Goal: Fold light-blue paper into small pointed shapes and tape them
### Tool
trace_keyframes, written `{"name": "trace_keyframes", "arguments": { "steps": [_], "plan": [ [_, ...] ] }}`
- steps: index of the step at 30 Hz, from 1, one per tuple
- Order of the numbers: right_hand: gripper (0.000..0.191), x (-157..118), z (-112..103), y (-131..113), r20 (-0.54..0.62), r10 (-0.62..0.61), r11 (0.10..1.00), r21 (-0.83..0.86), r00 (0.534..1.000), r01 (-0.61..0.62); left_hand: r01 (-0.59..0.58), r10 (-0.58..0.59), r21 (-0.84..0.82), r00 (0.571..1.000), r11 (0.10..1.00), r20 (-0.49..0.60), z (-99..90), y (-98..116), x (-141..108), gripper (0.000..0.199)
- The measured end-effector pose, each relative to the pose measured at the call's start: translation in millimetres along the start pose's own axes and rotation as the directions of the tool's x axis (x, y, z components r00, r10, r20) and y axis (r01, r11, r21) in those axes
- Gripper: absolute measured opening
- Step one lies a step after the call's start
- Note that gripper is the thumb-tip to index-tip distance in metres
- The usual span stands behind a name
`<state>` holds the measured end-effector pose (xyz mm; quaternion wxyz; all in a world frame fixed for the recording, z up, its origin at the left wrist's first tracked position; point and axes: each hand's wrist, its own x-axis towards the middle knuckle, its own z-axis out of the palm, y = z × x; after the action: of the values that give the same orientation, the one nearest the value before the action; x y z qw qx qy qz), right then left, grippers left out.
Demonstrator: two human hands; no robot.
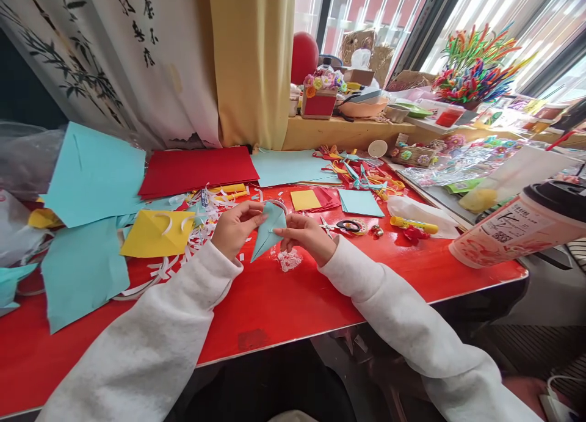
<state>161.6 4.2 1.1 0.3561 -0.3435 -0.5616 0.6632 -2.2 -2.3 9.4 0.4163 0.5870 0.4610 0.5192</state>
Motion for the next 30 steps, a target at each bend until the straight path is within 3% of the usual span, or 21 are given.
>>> {"name": "trace_keyframes", "arguments": {
  "steps": [3, 6, 12, 19, 26, 30],
  "plan": [
    [0.026, -1, 3, -2, 0.038, 0.013, 0.999, -0.042, 0.999, -0.011, -0.067, 0.072, 0.082, 0.996, 0.994, -0.055, 0.0, -2, -1, 0.022],
    [0.026, -1, 2, -1, 0.028, 0.035, 0.999, -0.039, 0.999, -0.034, -0.121, 0.123, 0.181, 0.992, 0.976, -0.003, -0.7, 0, -1, 0.02],
    [0.027, 1, -2, 3, -0.024, -0.044, 0.999, -0.031, 0.999, 0.043, -0.113, 0.089, 0.136, 0.981, 0.984, 0.175, -3.5, 2, -1, 0.024],
    [0.028, 0, 1, 1, -0.032, -0.078, 0.994, -0.077, 0.996, 0.076, -0.083, 0.058, 0.131, 0.981, 0.988, 0.184, -1.7, 9, -5, 0.021],
    [0.029, -1, 4, 6, 0.005, -0.161, 0.958, -0.239, 0.987, 0.157, -0.017, 0.009, 0.048, 0.988, 0.999, 0.153, 1.3, 1, 0, 0.025],
    [0.028, -2, 4, 5, -0.047, -0.206, 0.936, -0.301, 0.977, 0.182, 0.01, -0.033, 0.105, 0.974, 0.994, 0.226, -0.7, -1, 1, 0.027]
  ]
}}
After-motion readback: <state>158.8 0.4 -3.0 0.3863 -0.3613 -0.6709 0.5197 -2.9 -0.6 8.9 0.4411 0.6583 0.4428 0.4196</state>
